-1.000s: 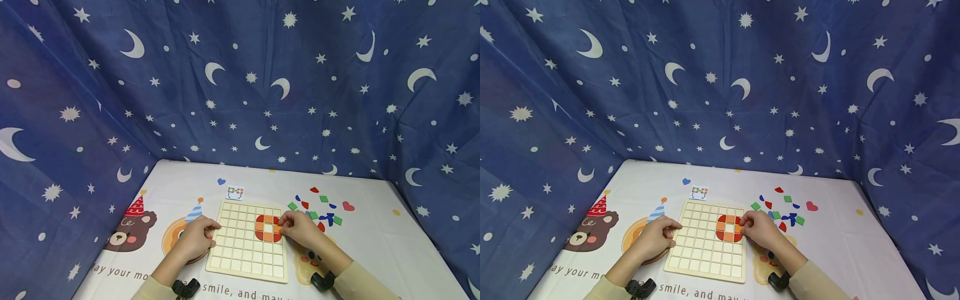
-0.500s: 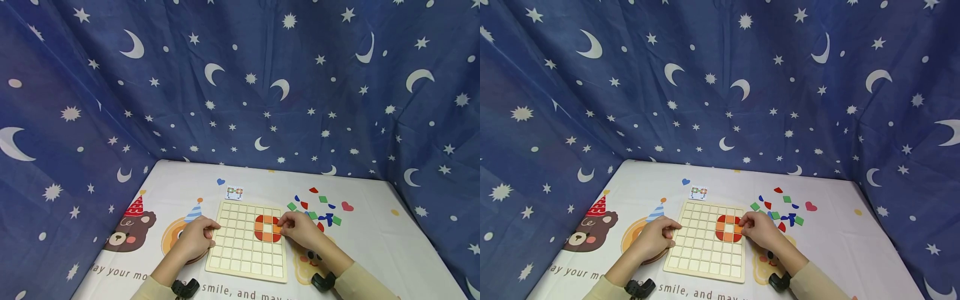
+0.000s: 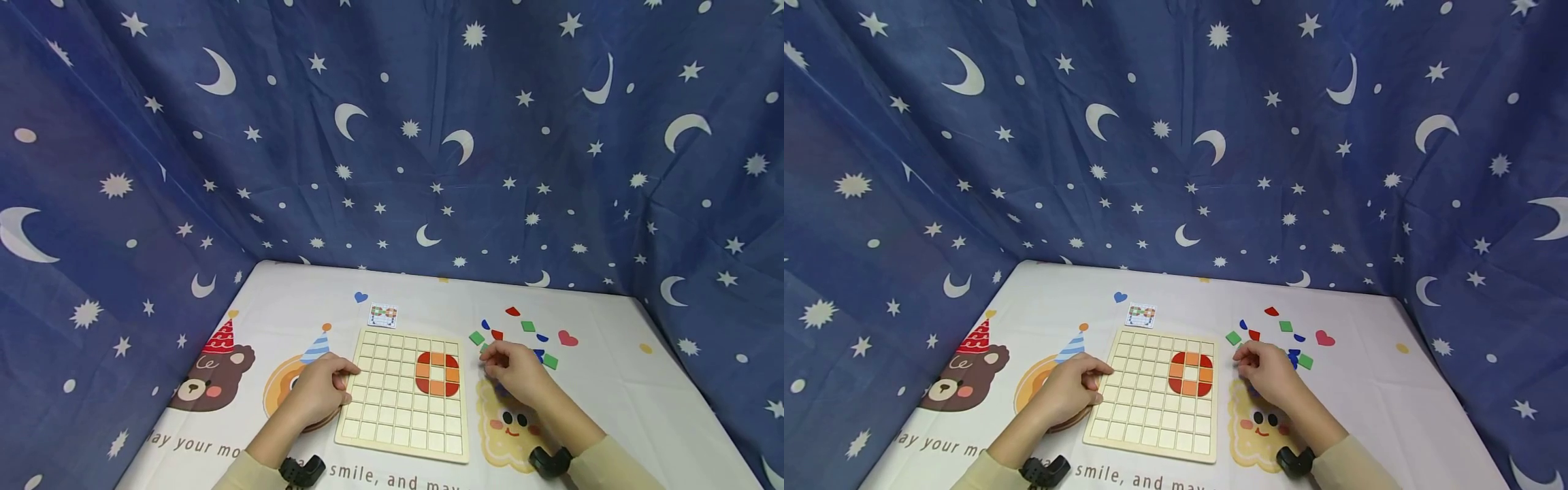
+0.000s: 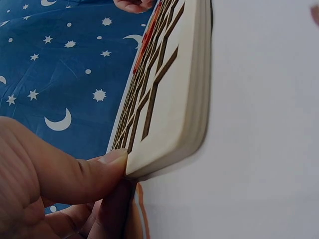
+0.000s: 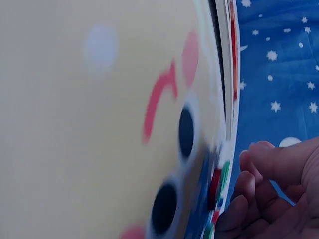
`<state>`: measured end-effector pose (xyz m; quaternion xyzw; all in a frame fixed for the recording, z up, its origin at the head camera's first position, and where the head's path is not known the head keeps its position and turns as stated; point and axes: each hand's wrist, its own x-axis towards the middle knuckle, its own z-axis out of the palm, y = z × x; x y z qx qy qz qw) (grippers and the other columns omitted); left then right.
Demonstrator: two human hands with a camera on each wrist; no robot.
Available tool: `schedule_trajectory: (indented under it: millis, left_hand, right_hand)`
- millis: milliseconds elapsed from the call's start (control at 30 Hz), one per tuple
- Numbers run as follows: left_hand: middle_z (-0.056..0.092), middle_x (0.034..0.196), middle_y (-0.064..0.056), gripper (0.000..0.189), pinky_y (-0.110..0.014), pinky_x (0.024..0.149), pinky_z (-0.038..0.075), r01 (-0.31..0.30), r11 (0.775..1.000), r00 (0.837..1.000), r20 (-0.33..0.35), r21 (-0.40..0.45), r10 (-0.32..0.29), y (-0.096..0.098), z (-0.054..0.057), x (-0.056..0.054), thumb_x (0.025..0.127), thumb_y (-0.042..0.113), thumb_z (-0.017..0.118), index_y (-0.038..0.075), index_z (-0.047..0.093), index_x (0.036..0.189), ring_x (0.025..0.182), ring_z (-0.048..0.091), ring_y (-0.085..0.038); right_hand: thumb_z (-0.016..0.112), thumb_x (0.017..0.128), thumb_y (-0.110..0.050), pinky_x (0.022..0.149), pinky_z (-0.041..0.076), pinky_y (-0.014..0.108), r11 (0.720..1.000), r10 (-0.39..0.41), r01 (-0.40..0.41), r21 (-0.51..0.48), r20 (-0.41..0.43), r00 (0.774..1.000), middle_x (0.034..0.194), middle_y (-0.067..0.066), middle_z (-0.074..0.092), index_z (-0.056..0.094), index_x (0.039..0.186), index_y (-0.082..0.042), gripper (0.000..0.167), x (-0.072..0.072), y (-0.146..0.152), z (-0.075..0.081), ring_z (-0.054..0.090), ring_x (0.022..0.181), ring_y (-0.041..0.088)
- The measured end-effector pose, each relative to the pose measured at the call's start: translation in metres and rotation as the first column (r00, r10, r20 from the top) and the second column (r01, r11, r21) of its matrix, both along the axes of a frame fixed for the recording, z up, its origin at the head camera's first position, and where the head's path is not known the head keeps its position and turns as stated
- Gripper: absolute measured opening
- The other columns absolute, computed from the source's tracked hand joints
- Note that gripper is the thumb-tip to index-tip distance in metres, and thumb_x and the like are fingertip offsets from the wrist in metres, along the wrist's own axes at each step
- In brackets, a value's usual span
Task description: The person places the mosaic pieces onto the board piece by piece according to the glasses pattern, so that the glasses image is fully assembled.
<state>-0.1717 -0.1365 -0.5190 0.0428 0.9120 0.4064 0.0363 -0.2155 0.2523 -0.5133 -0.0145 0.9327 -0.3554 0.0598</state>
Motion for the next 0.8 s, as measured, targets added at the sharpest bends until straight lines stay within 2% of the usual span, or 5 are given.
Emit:
schedule_trajectory:
  millis: [133,267,567,800]
  left_hand:
    - [0.06,0.085,0.002,0.048,-0.026,0.069,0.044,-0.001,1.0,1.0,0.003,-0.003,0.001,0.0,0.0,0.0,0.069,-0.008,0.089,0.02,0.082,0.107,0.073,0.053,-0.009]
    - [0.06,0.085,0.002,0.048,-0.026,0.069,0.043,-0.001,1.0,1.0,0.003,0.0,0.001,0.0,0.001,0.0,0.07,-0.009,0.089,0.02,0.082,0.108,0.073,0.053,-0.01]
    - [0.06,0.086,0.002,0.047,-0.026,0.068,0.044,0.005,1.0,1.0,-0.002,-0.009,-0.005,-0.001,-0.001,-0.002,0.072,-0.008,0.089,0.02,0.082,0.109,0.073,0.053,-0.009]
    - [0.061,0.087,0.002,0.047,-0.026,0.069,0.044,0.007,1.0,1.0,0.0,-0.004,-0.007,-0.001,-0.003,-0.002,0.072,-0.008,0.088,0.019,0.082,0.11,0.073,0.054,-0.01]
  right_hand:
    - [0.076,0.095,0.0,0.077,0.054,0.026,0.998,-0.005,0.007,0.061,-0.04,0.999,0.093,0.001,0.072,0.076,0.102,-0.016,0.017,0.001,0.015,0.001,0.059,0.085,0.018]
    - [0.077,0.094,0.001,0.079,0.057,0.028,0.996,-0.009,0.015,0.084,-0.07,0.998,0.097,0.003,0.073,0.076,0.103,-0.014,0.017,0.002,0.029,0.0,0.06,0.087,0.019]
    - [0.075,0.094,0.001,0.077,0.054,0.026,0.992,-0.056,0.064,0.108,-0.072,0.996,0.098,0.006,0.072,0.076,0.106,-0.011,0.016,-0.005,0.053,-0.003,0.059,0.087,0.021]
    - [0.073,0.094,0.004,0.081,0.056,0.035,0.988,-0.082,0.093,0.124,-0.095,0.992,0.107,0.013,0.074,0.075,0.112,-0.006,0.021,-0.01,0.07,-0.005,0.06,0.09,0.025]
